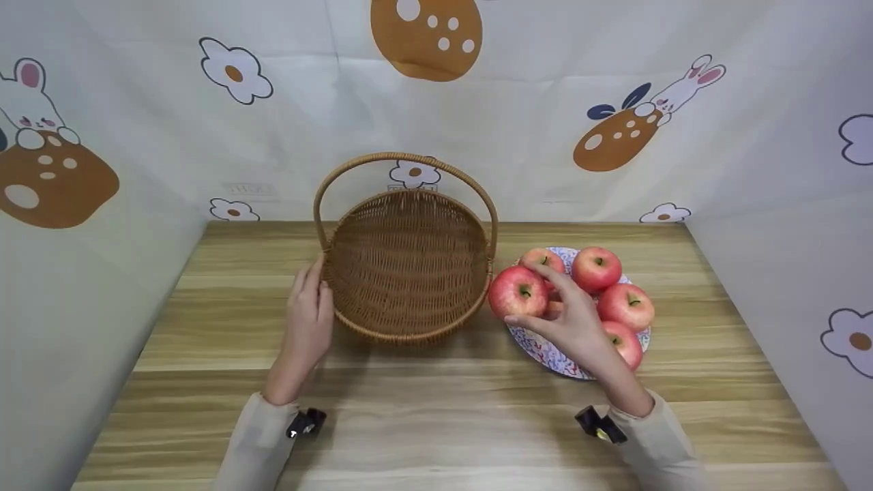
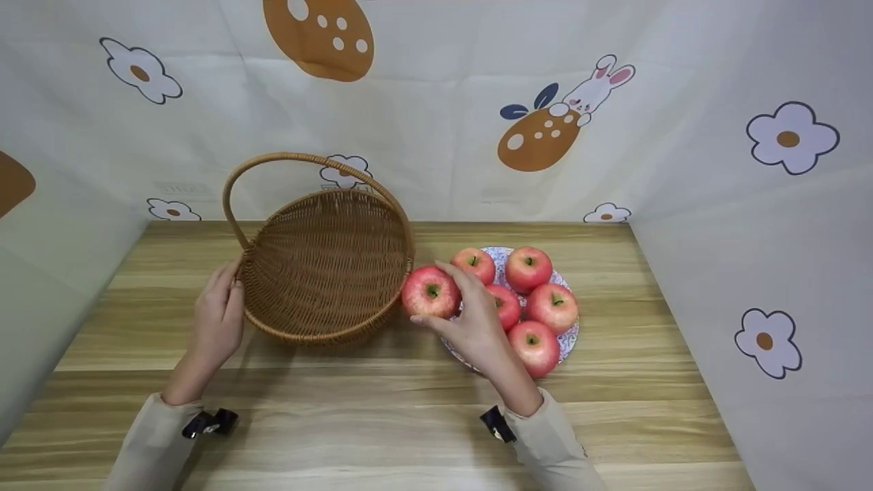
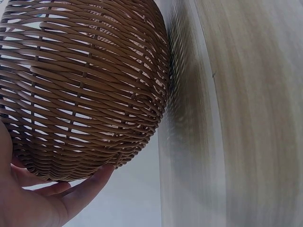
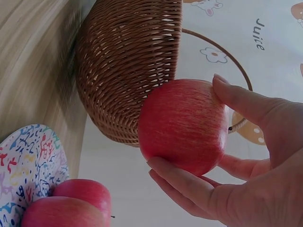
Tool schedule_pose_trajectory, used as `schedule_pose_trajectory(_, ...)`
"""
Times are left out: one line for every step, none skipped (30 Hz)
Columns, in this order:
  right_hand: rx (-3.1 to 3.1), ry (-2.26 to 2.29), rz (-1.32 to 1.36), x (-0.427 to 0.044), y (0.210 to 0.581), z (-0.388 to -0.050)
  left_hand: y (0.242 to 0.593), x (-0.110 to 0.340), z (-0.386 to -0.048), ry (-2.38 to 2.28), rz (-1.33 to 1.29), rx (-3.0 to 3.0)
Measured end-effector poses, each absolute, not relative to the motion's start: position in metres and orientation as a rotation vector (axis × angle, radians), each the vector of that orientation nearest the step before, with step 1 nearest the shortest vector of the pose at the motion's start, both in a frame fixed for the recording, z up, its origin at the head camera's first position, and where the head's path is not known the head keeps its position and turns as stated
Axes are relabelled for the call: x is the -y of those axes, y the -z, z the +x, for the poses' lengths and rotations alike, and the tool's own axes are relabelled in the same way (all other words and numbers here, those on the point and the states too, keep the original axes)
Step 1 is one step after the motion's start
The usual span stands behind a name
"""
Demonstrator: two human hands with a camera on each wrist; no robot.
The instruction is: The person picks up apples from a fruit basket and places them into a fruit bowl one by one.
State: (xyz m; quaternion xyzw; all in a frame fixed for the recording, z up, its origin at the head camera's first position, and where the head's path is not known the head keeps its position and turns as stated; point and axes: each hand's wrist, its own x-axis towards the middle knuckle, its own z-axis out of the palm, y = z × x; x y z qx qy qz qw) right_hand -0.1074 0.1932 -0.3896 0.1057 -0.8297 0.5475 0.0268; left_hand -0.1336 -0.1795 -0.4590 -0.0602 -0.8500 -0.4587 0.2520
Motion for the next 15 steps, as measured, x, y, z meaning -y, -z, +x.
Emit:
schedule_pose_trajectory(2.570,-1.666,0.328,-0.193,0.391,-0.108,0.459,0.180,-0.134,1.248,-0.164,2.312)
schedule_pose_trajectory(2.577,-1.637,0.330,-0.194,0.392,-0.109,0.459,0.180,-0.134,1.244,-0.165,2.311)
schedule_pose_trajectory(2.584,-1.614,0.330,-0.194,0.394,-0.109,0.459,0.180,-0.133,1.242,-0.165,2.312)
schedule_pose_trajectory(2.588,-1.596,0.330,-0.194,0.395,-0.110,0.459,0.180,-0.133,1.241,-0.164,2.311)
schedule_pose_trajectory(2.596,-1.570,0.329,-0.194,0.396,-0.111,0.458,0.180,-0.133,1.237,-0.165,2.310)
schedule_pose_trajectory(2.605,-1.543,0.328,-0.195,0.397,-0.111,0.458,0.180,-0.133,1.233,-0.168,2.306)
schedule_pose_trajectory(2.612,-1.527,0.326,-0.195,0.399,-0.112,0.459,0.180,-0.133,1.230,-0.170,2.305)
schedule_pose_trajectory(2.620,-1.514,0.327,-0.195,0.399,-0.112,0.459,0.180,-0.133,1.228,-0.171,2.305)
schedule_pose_trajectory(2.622,-1.513,0.329,-0.195,0.400,-0.113,0.459,0.180,-0.134,1.229,-0.174,2.303)
schedule_pose_trajectory(2.624,-1.507,0.335,-0.196,0.401,-0.113,0.459,0.180,-0.134,1.231,-0.177,2.301)
schedule_pose_trajectory(2.629,-1.499,0.335,-0.196,0.402,-0.114,0.459,0.180,-0.134,1.234,-0.180,2.299)
schedule_pose_trajectory(2.632,-1.497,0.338,-0.196,0.403,-0.115,0.459,0.180,-0.134,1.240,-0.181,2.298)
schedule_pose_trajectory(2.636,-1.492,0.336,-0.196,0.405,-0.116,0.459,0.180,-0.134,1.248,-0.180,2.299)
schedule_pose_trajectory(2.640,-1.486,0.335,-0.196,0.406,-0.117,0.459,0.180,-0.134,1.255,-0.179,2.300)
schedule_pose_trajectory(2.644,-1.471,0.333,-0.196,0.407,-0.118,0.459,0.180,-0.134,1.263,-0.178,2.300)
